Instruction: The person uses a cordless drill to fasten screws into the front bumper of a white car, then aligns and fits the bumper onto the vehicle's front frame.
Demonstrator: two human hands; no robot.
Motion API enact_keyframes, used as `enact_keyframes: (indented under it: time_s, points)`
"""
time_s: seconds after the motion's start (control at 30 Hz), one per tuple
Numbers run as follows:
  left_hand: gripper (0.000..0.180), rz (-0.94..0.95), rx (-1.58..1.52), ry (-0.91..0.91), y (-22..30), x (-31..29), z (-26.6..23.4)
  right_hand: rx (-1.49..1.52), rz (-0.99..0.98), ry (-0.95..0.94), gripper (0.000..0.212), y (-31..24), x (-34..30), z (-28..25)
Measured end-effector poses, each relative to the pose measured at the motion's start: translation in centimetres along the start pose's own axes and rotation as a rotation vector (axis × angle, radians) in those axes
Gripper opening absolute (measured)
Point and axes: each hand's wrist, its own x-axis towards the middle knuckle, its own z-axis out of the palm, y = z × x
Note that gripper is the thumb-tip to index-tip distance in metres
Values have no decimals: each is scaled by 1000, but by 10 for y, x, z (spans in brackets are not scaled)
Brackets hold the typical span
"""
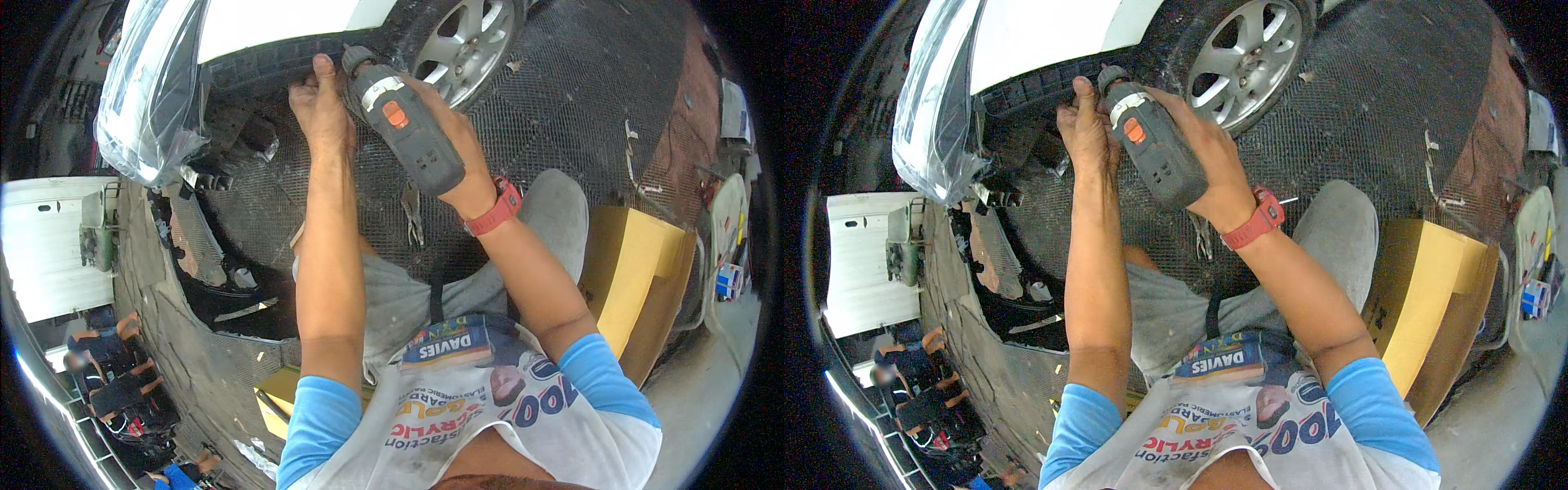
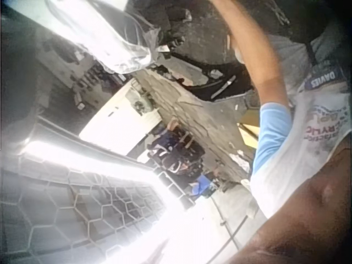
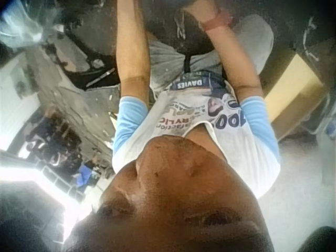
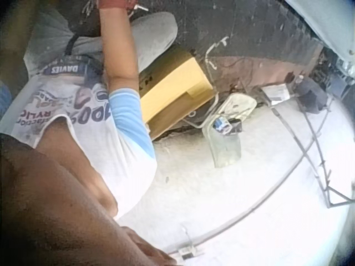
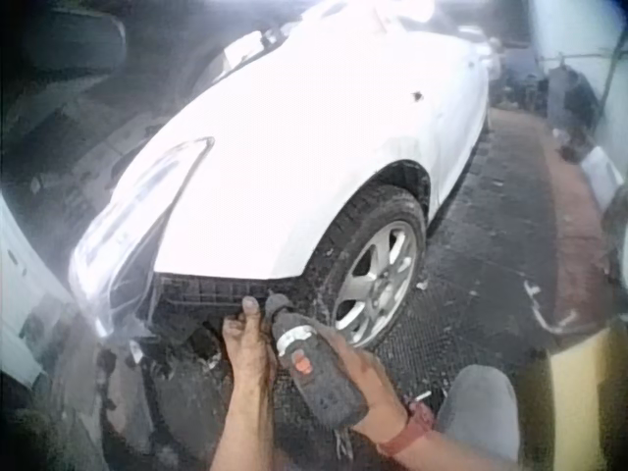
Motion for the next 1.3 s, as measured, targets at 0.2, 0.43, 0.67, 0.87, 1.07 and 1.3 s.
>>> enact_keyframes:
  time_s: [0.2, 0.43, 0.67, 0.87, 1.07, 1.3]
  points:
    - [34, 47, 30, -109, 1, 5, -12, 13, 3, 9, 55, 1, -2, 10]
    - [35, 36, -12, -113, 2, 3, -8, -25, -85, 20, 55, 6, 1, 6]
    - [34, 17, 3, -80, 2, 3, -11, -20, -42, 10, 52, 4, 0, 6]
    - [36, -45, -26, -99, 8, -2, -5, 24, -38, 20, 54, 1, -1, 7]
    - [63, -40, 87, 5, 17, -5, -4, -5, -50, 13, 54, -14, -8, 1]
    - [62, 253, 200, 246, 63, 0, -26, -99, -37, 34, 45, -19, -23, -17]
